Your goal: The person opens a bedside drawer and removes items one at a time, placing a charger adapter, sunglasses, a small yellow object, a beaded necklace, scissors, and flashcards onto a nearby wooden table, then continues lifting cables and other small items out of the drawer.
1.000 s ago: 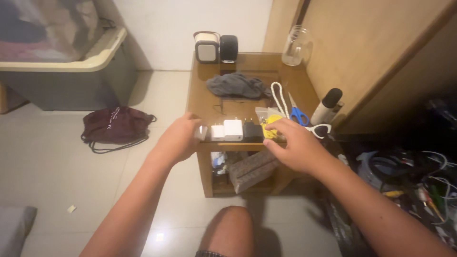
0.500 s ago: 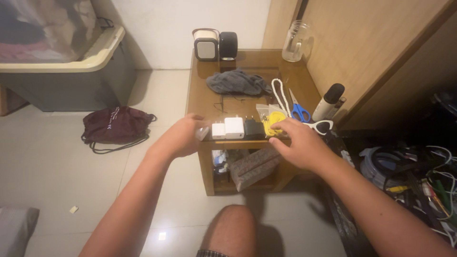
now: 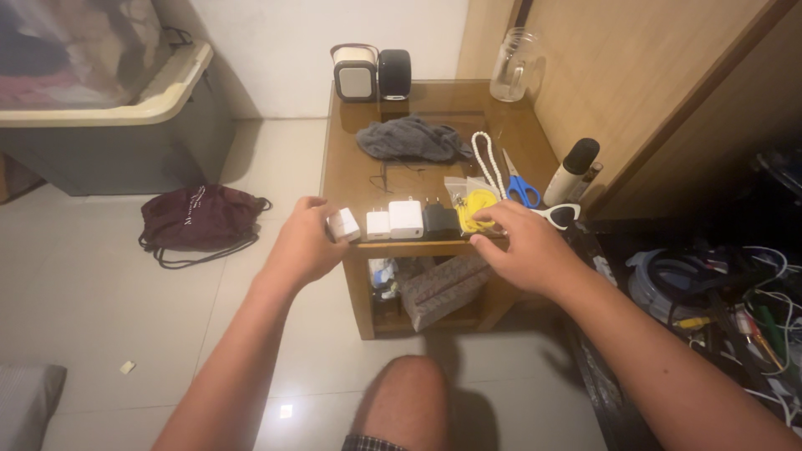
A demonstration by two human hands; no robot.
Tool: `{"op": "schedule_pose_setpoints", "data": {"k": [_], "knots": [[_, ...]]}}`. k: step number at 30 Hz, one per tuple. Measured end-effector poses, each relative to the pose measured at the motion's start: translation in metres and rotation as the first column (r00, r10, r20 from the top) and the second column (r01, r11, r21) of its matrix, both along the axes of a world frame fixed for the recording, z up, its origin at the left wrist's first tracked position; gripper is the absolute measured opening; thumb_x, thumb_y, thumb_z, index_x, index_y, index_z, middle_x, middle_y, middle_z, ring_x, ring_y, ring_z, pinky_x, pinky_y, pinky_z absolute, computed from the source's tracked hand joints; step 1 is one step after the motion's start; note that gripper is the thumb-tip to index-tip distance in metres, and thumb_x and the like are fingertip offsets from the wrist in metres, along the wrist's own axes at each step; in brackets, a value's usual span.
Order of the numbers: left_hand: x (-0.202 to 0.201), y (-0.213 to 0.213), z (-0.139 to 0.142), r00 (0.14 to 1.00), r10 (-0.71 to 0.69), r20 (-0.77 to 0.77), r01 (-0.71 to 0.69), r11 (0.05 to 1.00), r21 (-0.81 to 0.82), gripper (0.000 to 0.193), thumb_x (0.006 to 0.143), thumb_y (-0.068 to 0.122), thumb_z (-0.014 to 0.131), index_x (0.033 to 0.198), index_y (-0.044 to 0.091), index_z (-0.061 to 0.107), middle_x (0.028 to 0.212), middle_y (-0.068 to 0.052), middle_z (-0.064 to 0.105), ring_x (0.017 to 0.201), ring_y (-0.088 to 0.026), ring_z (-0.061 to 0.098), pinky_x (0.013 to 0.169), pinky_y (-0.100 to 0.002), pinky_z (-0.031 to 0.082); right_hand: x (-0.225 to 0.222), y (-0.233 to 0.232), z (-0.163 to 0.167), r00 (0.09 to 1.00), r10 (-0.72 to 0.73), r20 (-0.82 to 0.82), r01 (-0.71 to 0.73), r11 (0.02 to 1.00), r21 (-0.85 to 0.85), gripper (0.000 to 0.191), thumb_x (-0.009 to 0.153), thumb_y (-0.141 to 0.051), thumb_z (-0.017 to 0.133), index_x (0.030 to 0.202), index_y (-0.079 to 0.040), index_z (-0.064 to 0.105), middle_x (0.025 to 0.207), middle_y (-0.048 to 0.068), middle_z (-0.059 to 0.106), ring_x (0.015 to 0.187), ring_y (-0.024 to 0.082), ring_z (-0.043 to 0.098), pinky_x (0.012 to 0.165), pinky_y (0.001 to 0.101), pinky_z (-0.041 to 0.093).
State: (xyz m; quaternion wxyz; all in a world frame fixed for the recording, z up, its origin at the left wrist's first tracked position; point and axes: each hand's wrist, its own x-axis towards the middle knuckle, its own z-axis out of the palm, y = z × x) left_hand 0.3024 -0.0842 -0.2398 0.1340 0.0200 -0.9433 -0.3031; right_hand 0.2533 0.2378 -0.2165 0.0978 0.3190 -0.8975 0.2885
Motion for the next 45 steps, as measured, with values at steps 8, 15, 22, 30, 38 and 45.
{"op": "schedule_pose_setpoints", "data": {"k": [8, 15, 22, 30, 38, 45], "knots": [[-0.007, -0.006, 0.0, 0.993, -0.071, 0.098, 0.069, 0.997, 0.019, 0.043, 0.078, 0.006, 0.07, 0.12, 0.004, 0.071, 0.138, -0.016, 0.058, 0.113, -0.033, 0.065, 0.097, -0.038, 0.053, -0.001, 0.001, 0.0, 1.0, 0.006, -0.01, -0.006, 1.0, -0.002, 0.032, 0.085, -0.022, 0.073, 0.113, -0.005, 0.07, 0.102, 0.016, 0.069, 0.093, 0.033, 0.068, 0.081, 0.0411, 0.054], [-0.012, -0.004, -0.003, 0.99, -0.138, 0.017, 0.138, 0.99, -0.009, 0.048, 0.078, 0.004, 0.07, 0.126, 0.001, 0.067, 0.134, -0.019, 0.06, 0.114, -0.034, 0.064, 0.096, -0.038, 0.053, -0.001, 0.002, 0.001, 1.0, 0.007, -0.017, -0.007, 1.0, -0.001, 0.032, 0.085, -0.022, 0.074, 0.112, -0.004, 0.07, 0.102, 0.016, 0.07, 0.093, 0.033, 0.068, 0.081, 0.041, 0.054], [-0.012, -0.002, -0.002, 0.99, -0.143, 0.015, 0.144, 0.989, -0.016, 0.043, 0.079, 0.005, 0.069, 0.122, 0.001, 0.069, 0.135, -0.019, 0.06, 0.116, -0.034, 0.063, 0.097, -0.038, 0.052, -0.002, 0.002, 0.002, 1.0, 0.011, -0.014, -0.011, 1.0, -0.012, 0.033, 0.085, -0.022, 0.073, 0.112, -0.003, 0.069, 0.102, 0.016, 0.07, 0.091, 0.033, 0.068, 0.08, 0.0409, 0.054], [-0.015, 0.005, -0.005, 0.989, -0.151, 0.006, 0.151, 0.988, -0.021, 0.047, 0.078, 0.005, 0.071, 0.124, 0.0, 0.068, 0.133, -0.02, 0.061, 0.112, -0.033, 0.066, 0.095, -0.037, 0.053, -0.006, 0.009, -0.002, 1.0, 0.003, -0.021, -0.004, 1.0, -0.011, 0.033, 0.086, -0.022, 0.072, 0.112, -0.002, 0.069, 0.106, 0.017, 0.07, 0.093, 0.033, 0.069, 0.082, 0.0414, 0.055], [-0.017, -0.008, -0.001, 0.978, -0.21, -0.009, 0.21, 0.977, -0.031, 0.081, 0.063, 0.009, 0.084, 0.138, 0.001, 0.056, 0.135, -0.024, 0.055, 0.116, -0.037, 0.06, 0.095, -0.038, 0.05, -0.007, 0.011, -0.004, 0.999, -0.035, -0.011, 0.035, 0.999, -0.004, 0.034, 0.086, -0.023, 0.071, 0.114, -0.003, 0.069, 0.106, 0.017, 0.07, 0.092, 0.033, 0.069, 0.083, 0.0403, 0.055], [-0.023, -0.036, 0.003, 0.995, -0.078, -0.069, 0.098, 0.923, 0.372, 0.052, 0.092, 0.013, 0.06, 0.143, 0.004, 0.057, 0.133, -0.02, 0.067, 0.122, -0.026, 0.066, 0.097, -0.037, 0.054, -0.014, 0.023, 0.027, 0.989, -0.141, -0.053, 0.137, 0.988, -0.068, 0.031, 0.09, -0.022, 0.073, 0.113, -0.002, 0.071, 0.103, 0.015, 0.071, 0.091, 0.028, 0.069, 0.08, 0.0384, 0.055]]}}
